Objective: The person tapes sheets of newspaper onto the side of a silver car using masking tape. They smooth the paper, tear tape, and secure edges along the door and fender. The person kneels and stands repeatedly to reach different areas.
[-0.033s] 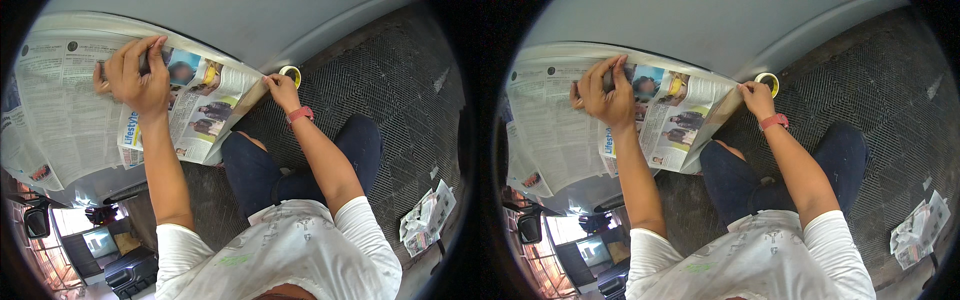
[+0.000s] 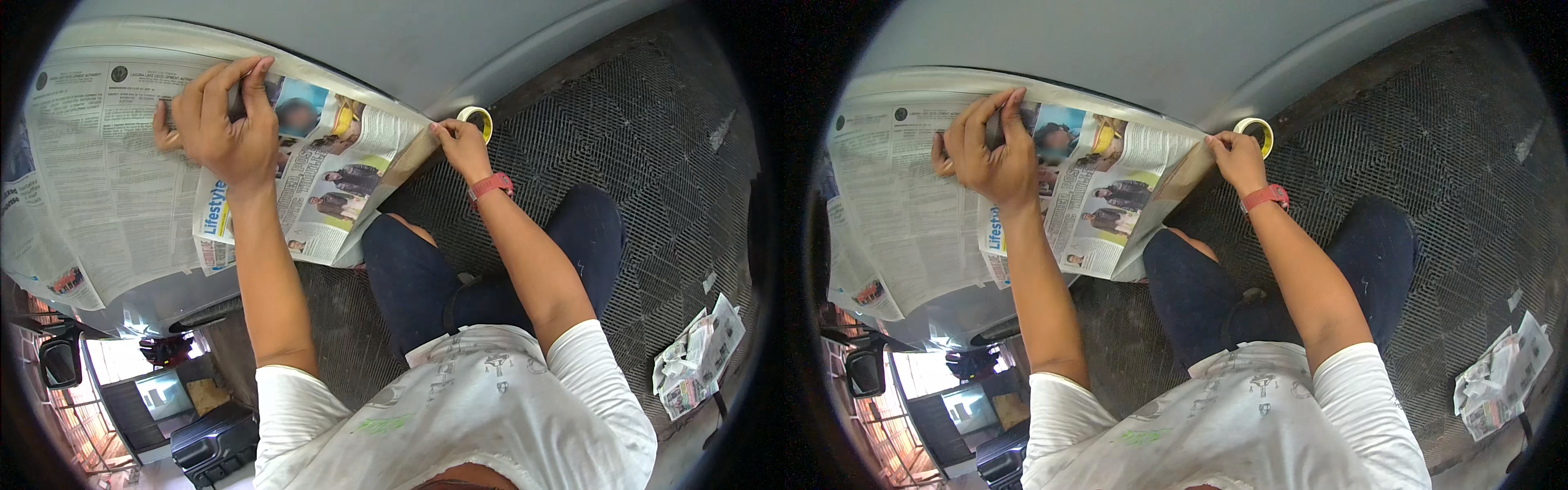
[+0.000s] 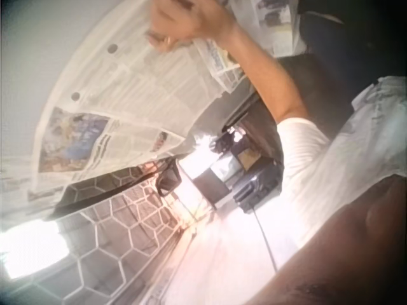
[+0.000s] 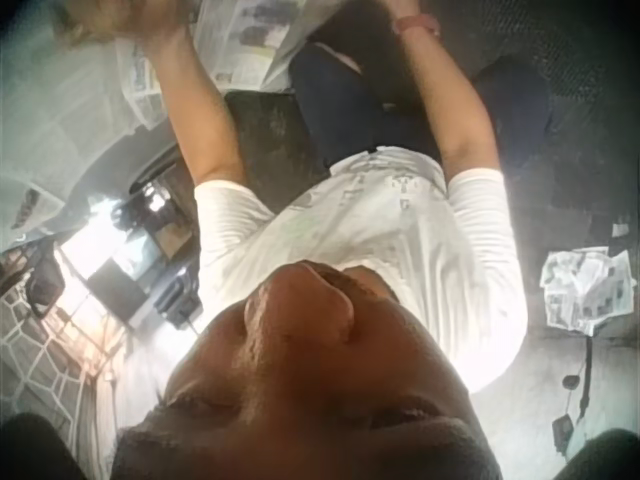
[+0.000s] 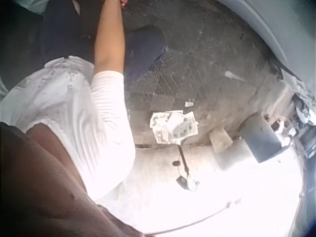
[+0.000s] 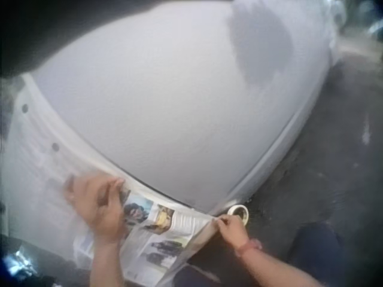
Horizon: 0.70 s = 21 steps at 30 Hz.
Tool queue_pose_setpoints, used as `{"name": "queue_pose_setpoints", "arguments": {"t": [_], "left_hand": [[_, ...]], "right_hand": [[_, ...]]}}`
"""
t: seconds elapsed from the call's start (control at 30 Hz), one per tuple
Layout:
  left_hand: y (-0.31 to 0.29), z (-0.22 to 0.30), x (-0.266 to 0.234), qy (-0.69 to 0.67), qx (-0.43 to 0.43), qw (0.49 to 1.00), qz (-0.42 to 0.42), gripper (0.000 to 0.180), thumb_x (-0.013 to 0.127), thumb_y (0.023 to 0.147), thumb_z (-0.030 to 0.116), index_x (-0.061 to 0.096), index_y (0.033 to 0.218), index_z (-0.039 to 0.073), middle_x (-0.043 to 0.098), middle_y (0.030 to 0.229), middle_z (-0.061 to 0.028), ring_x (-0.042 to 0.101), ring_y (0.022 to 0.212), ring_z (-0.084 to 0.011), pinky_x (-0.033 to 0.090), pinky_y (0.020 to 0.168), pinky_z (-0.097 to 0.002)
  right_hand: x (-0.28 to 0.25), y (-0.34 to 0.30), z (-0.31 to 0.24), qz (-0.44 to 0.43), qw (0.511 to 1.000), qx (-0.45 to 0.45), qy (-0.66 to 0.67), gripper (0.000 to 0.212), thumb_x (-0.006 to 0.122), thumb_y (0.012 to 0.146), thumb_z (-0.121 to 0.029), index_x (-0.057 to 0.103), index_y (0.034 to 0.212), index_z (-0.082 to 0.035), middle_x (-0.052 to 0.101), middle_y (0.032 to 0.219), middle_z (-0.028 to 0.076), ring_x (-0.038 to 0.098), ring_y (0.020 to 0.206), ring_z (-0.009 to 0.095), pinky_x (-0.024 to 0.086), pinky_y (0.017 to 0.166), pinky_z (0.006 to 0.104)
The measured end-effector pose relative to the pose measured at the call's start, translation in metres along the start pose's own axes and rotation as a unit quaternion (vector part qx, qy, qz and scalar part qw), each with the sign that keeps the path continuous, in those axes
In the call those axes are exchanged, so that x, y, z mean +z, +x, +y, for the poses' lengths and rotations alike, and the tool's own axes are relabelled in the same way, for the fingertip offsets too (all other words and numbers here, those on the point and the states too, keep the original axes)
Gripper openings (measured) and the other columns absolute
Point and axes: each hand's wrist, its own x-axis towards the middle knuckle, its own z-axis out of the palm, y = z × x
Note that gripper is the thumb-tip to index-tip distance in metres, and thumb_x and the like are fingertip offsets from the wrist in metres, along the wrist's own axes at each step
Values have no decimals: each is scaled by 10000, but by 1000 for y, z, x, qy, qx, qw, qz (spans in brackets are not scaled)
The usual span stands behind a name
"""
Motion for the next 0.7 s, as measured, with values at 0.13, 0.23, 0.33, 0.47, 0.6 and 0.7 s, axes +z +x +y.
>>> {"name": "queue_pose_setpoints", "arguments": {"t": [0.13,0.23,0.33,0.47,0.6,0.7], "left_hand": [[-2,-6,-1,-40,-9,999,1,110,940,896,288,839,937,282,772,974,141,670,956,-107,279,1209,-434],[-1,-11,0,-49,0,999,9,113,941,895,286,836,938,273,775,976,131,676,963,-116,274,1219,-439],[-3,-13,2,-56,-3,998,8,119,942,893,296,835,938,269,775,977,129,680,969,-117,273,1217,-441],[-1,-9,5,-34,-7,999,4,117,942,896,305,834,932,278,774,976,133,679,977,-116,257,1219,-455],[1,-6,7,-19,-4,1000,6,117,941,900,315,833,930,286,766,964,141,672,970,-112,242,1218,-463],[0,-8,8,-16,2,1000,20,124,944,899,326,832,930,281,759,954,146,667,946,-113,242,1216,-463]], "right_hand": [[-2,-5,-7,29,1000,-1,11,385,731,1033,-342,840,1025,27,781,836,213,743,785,370,566,797,472],[-9,-4,-14,28,1000,-4,11,388,730,1033,-343,836,1019,30,779,836,218,744,782,377,566,793,472],[-14,-2,-15,10,1000,4,-2,389,732,1031,-343,833,1021,33,779,843,225,748,785,379,568,793,473],[-8,-1,-9,33,999,-12,-5,387,736,1026,-344,833,1022,31,777,837,229,751,781,390,572,787,478],[-6,2,-12,37,999,-6,2,386,739,1021,-346,833,1021,28,778,840,230,751,789,406,575,790,486],[-2,6,-8,38,999,-4,-7,389,739,1019,-350,833,1020,27,784,860,234,756,809,414,577,802,494]]}}
